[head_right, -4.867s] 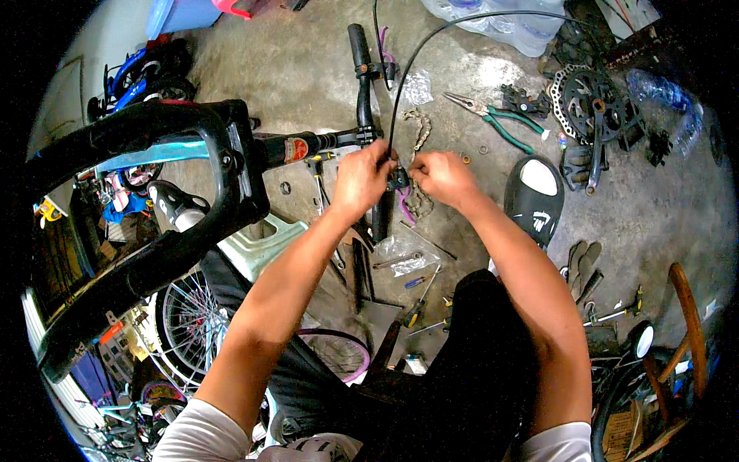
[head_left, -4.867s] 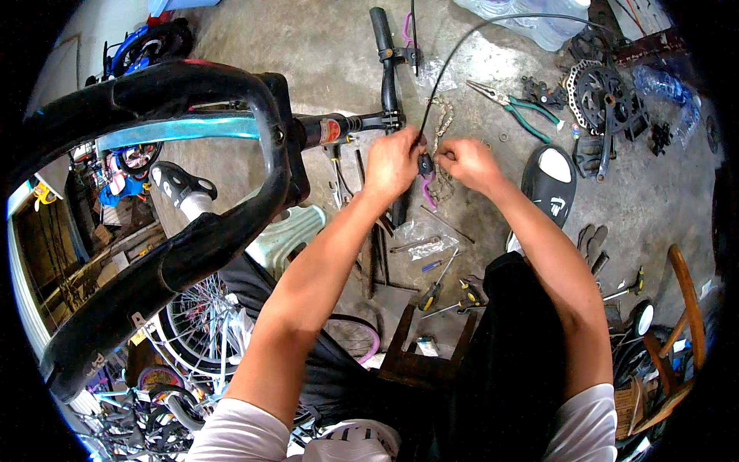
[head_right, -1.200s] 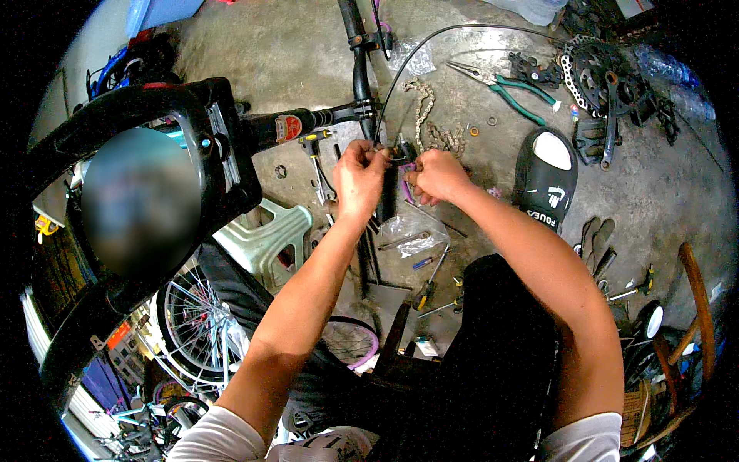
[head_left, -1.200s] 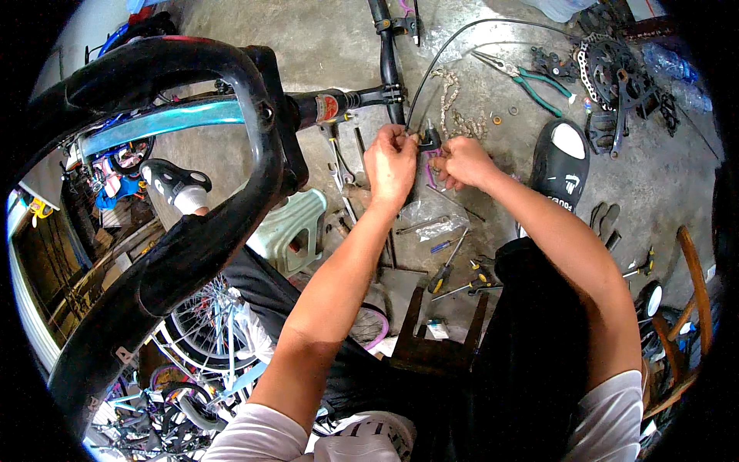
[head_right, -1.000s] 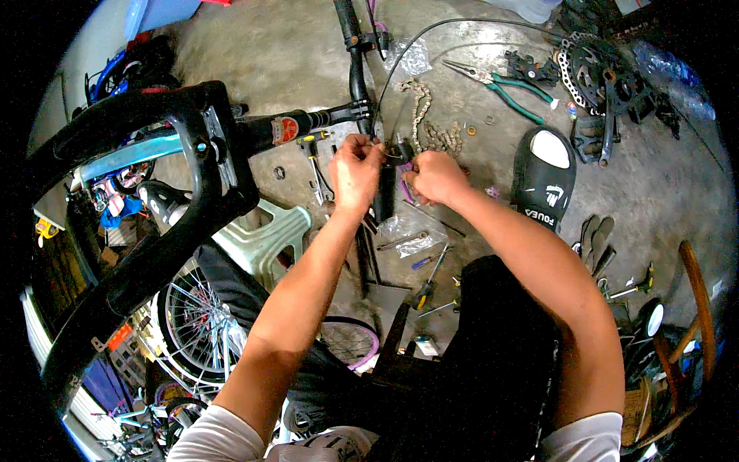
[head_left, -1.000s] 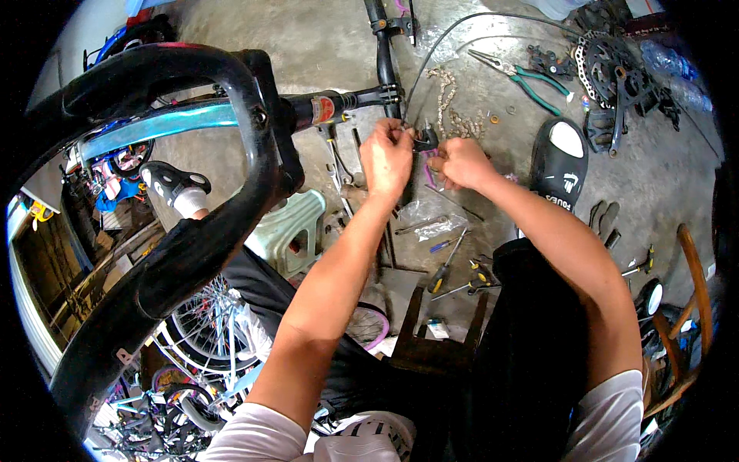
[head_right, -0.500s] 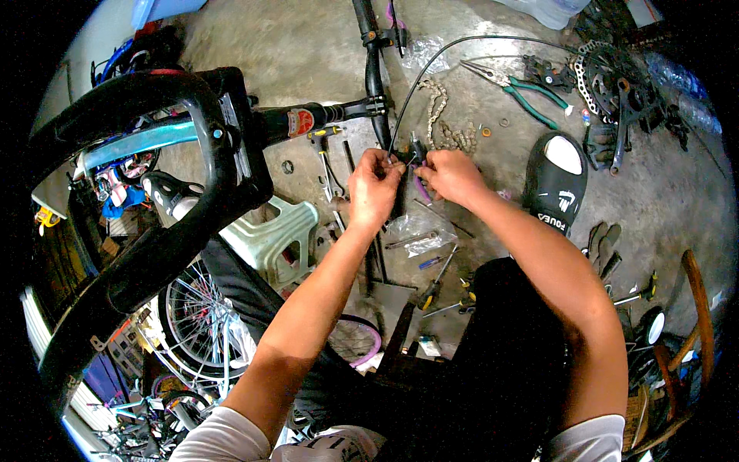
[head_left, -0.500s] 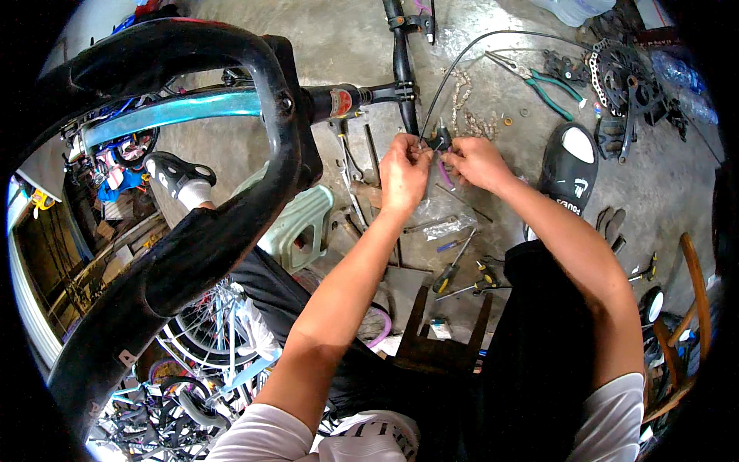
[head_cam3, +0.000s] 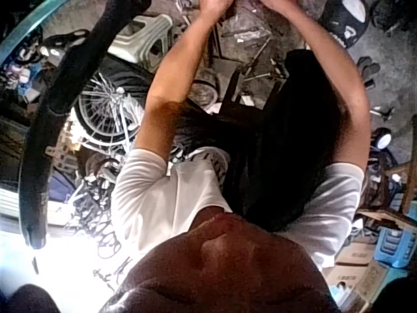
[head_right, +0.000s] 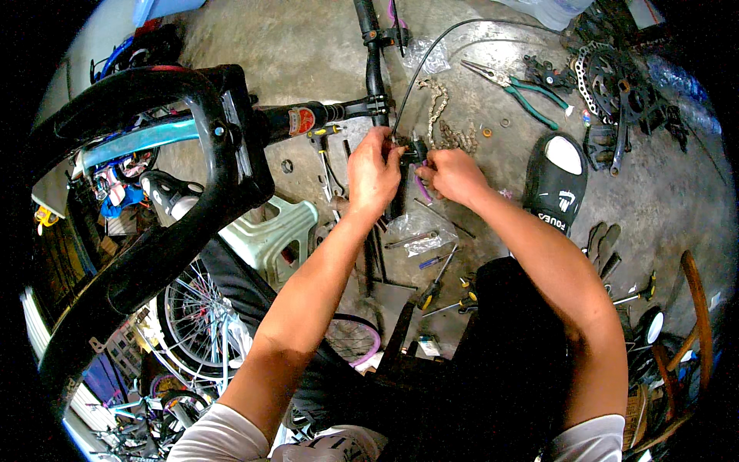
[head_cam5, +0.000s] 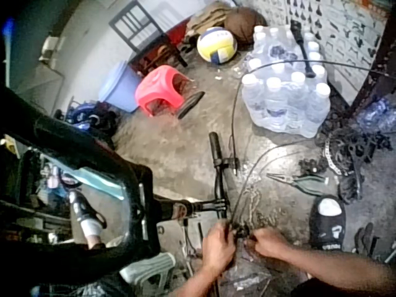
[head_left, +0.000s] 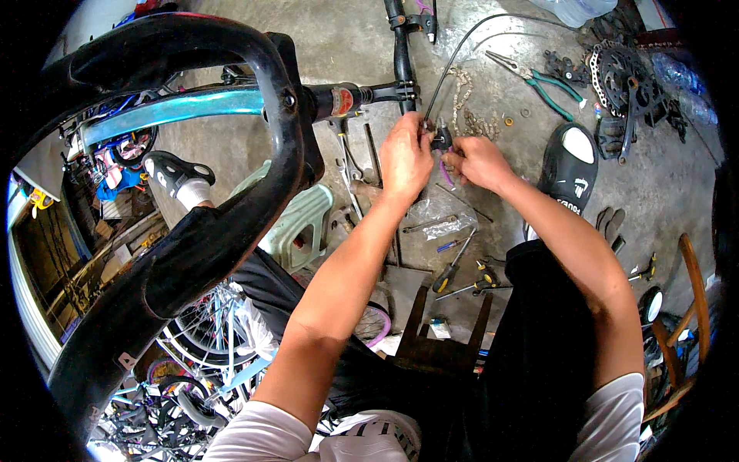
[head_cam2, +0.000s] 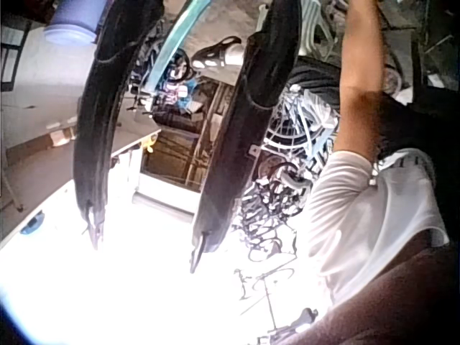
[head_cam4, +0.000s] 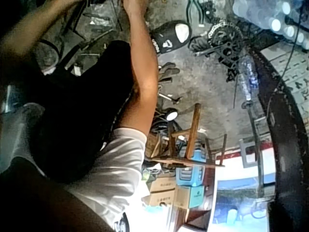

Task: The person uses a multi-tool and pliers to work on the brake assembly and handle components of a bicycle frame. They tighten screws with the tool, pull on brake cables, and handle small fasteners one at a time while seated.

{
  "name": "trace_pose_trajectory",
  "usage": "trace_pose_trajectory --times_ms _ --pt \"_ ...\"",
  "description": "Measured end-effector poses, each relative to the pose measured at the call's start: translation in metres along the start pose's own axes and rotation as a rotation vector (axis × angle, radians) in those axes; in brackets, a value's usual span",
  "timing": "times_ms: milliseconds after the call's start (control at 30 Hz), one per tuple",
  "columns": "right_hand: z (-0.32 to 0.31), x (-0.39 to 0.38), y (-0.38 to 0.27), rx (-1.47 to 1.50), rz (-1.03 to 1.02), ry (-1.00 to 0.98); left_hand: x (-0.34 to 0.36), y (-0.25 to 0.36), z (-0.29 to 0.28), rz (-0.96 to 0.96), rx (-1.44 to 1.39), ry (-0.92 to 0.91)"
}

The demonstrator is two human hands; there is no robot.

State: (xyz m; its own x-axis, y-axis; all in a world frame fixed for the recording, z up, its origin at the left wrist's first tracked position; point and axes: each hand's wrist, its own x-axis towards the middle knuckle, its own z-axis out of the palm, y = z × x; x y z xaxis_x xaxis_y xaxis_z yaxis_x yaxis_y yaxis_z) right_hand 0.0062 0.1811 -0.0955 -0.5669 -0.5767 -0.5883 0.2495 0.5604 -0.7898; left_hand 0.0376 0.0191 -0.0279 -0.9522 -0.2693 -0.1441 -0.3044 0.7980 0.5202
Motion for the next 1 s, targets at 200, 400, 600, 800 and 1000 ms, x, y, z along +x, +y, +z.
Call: trace_pose_trajectory --times_ms 200,400,600,800,1000 --pt "0.002 0.001 0.005 -0.005 -0.01 0.027 0.015 0.008 -0.005 0.267 0.039 -0.11" --pt "-0.002 0.0 0.0 -0.043 -0.005 0.005 0.02 -0.002 -0.016 0.366 0.127 -0.243" --pt "-0.006 0.0 -0.002 -0.048 0.009 -0.044 -0.006 -0.018 -0.02 0.331 0.084 -0.106" --pt "-0.004 0.002 -0.002 -0.012 0.047 -0.05 -0.013 -0.016 -0.015 0.428 0.124 -0.028" --pt "-0.005 0.001 -0.003 -0.049 0.002 -0.041 0.009 -0.007 -0.007 0.091 -0.02 -0.042"
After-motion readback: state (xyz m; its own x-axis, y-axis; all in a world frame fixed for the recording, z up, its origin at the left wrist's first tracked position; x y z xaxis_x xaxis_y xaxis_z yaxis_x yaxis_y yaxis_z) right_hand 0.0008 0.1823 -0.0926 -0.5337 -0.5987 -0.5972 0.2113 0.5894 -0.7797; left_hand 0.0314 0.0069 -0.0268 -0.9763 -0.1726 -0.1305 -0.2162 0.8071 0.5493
